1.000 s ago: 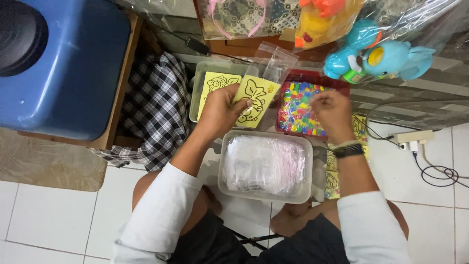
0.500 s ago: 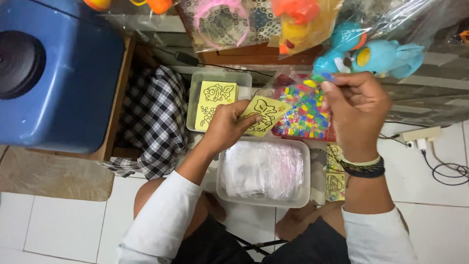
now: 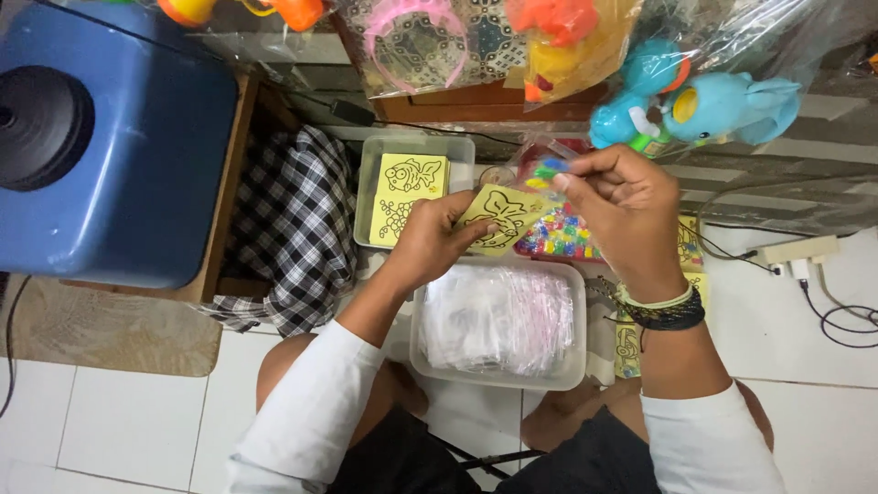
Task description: The person places small yellow drawing cards into plastic bags and seals them by hand.
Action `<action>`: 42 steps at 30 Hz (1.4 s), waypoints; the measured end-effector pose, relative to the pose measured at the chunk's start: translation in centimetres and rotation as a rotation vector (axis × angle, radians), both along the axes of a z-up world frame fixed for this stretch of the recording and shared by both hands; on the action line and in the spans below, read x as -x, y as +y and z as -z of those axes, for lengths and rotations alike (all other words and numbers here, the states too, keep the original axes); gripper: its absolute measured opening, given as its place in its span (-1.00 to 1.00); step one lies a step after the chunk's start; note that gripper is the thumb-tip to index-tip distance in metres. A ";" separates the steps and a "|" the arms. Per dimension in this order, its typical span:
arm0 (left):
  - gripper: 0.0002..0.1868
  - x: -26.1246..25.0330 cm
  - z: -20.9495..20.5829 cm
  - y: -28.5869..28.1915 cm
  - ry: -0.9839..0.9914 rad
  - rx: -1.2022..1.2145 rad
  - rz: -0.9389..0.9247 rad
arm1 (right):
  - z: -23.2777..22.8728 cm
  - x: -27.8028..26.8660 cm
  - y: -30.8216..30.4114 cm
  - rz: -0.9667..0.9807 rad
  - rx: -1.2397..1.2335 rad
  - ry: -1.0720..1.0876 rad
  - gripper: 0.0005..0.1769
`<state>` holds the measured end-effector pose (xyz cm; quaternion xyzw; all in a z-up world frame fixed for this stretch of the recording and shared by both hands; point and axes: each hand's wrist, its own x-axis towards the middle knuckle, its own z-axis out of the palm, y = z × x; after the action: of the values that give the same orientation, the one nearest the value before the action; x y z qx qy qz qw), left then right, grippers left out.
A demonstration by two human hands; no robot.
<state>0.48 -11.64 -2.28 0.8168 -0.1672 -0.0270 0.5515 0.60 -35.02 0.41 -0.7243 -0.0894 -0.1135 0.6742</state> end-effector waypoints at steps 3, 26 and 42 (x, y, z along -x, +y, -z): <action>-0.89 -0.2 0.5 0.2 -0.002 0.010 -0.001 | 0.2 -0.1 -0.6 -0.001 -0.046 0.004 -0.86; -0.83 -1.3 -1.1 2.2 0.084 0.420 -0.013 | -0.8 -0.3 -0.1 0.097 0.102 -0.075 -0.95; -0.77 -0.5 -2.7 6.5 0.005 0.482 -0.225 | 17.7 -12.8 2.5 0.034 1.411 0.136 -0.77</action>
<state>0.96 -5.16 0.47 0.6751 -0.0756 0.0730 0.7302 13.44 -32.52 -17.29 -0.9950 -0.0882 0.0064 0.0464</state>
